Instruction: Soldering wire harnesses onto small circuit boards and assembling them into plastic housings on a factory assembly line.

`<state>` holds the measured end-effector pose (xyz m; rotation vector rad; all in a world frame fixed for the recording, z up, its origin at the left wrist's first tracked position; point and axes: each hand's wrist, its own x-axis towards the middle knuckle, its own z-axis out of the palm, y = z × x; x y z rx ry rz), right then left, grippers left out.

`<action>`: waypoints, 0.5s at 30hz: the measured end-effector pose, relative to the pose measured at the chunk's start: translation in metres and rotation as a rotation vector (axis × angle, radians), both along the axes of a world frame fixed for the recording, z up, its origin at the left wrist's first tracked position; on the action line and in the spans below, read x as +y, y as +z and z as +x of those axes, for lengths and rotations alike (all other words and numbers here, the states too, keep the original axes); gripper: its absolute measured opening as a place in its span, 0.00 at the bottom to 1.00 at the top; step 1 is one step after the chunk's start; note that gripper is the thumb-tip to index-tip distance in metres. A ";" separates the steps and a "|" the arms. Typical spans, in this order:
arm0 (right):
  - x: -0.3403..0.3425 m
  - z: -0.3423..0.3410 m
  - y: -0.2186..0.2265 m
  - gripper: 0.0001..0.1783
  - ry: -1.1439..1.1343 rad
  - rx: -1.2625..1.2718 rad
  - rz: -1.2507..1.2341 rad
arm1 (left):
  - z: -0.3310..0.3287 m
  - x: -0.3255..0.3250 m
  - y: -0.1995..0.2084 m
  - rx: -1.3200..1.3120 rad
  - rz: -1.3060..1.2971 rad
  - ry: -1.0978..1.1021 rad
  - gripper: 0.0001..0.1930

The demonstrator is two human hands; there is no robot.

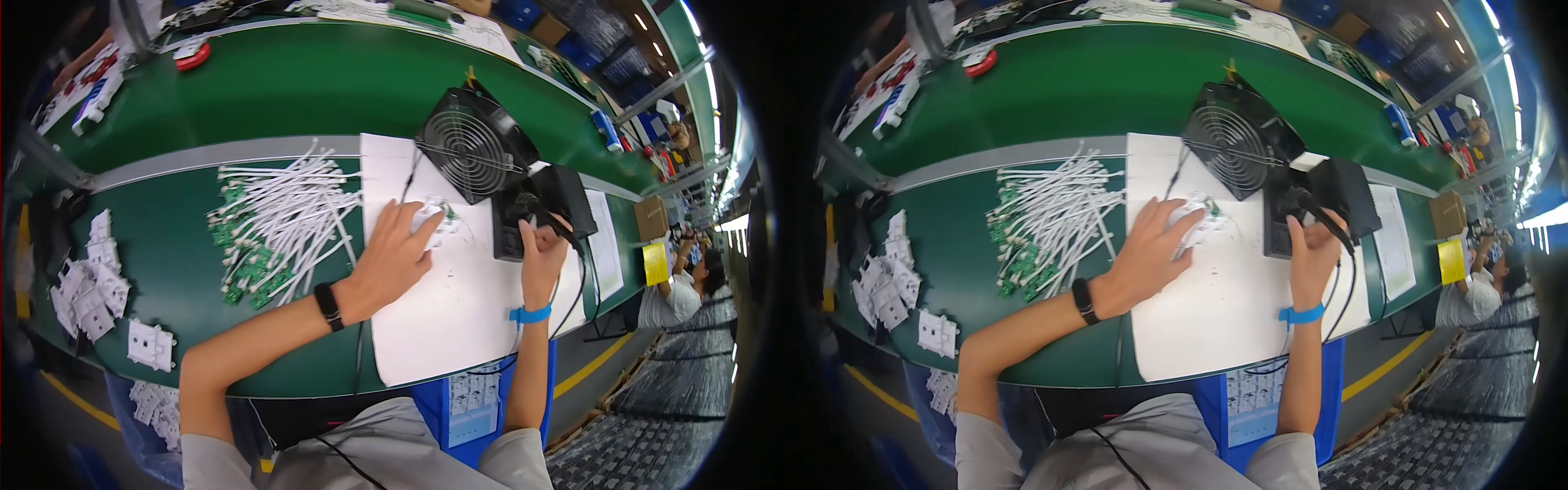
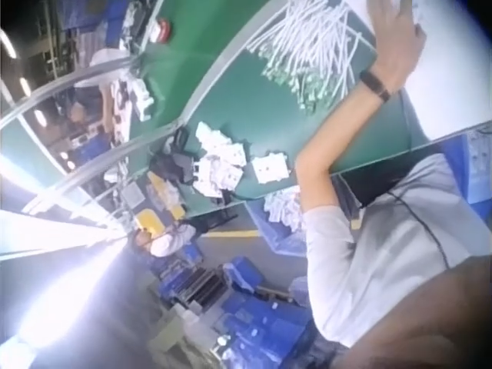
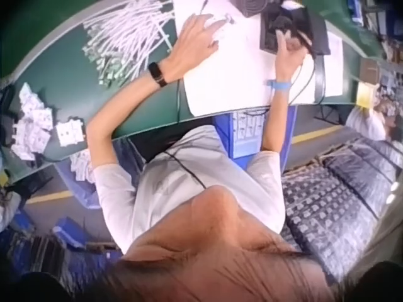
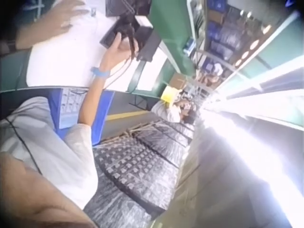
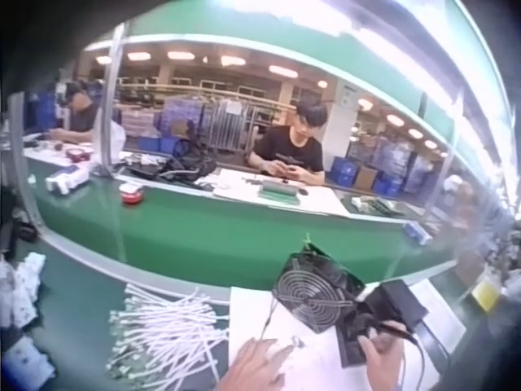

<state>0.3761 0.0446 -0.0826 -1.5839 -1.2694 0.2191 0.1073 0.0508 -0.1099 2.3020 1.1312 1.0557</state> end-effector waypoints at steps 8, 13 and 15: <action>-0.053 -0.038 0.003 0.05 0.117 -0.167 -0.142 | -0.011 -0.004 0.046 -0.206 -0.143 -0.035 0.37; -0.085 -0.046 0.007 0.03 0.163 -0.179 -0.042 | -0.073 0.033 0.102 -0.102 0.169 0.229 0.33; -0.090 -0.068 0.012 0.02 0.217 -0.141 -0.052 | -0.121 0.069 0.115 -0.034 0.134 0.390 0.32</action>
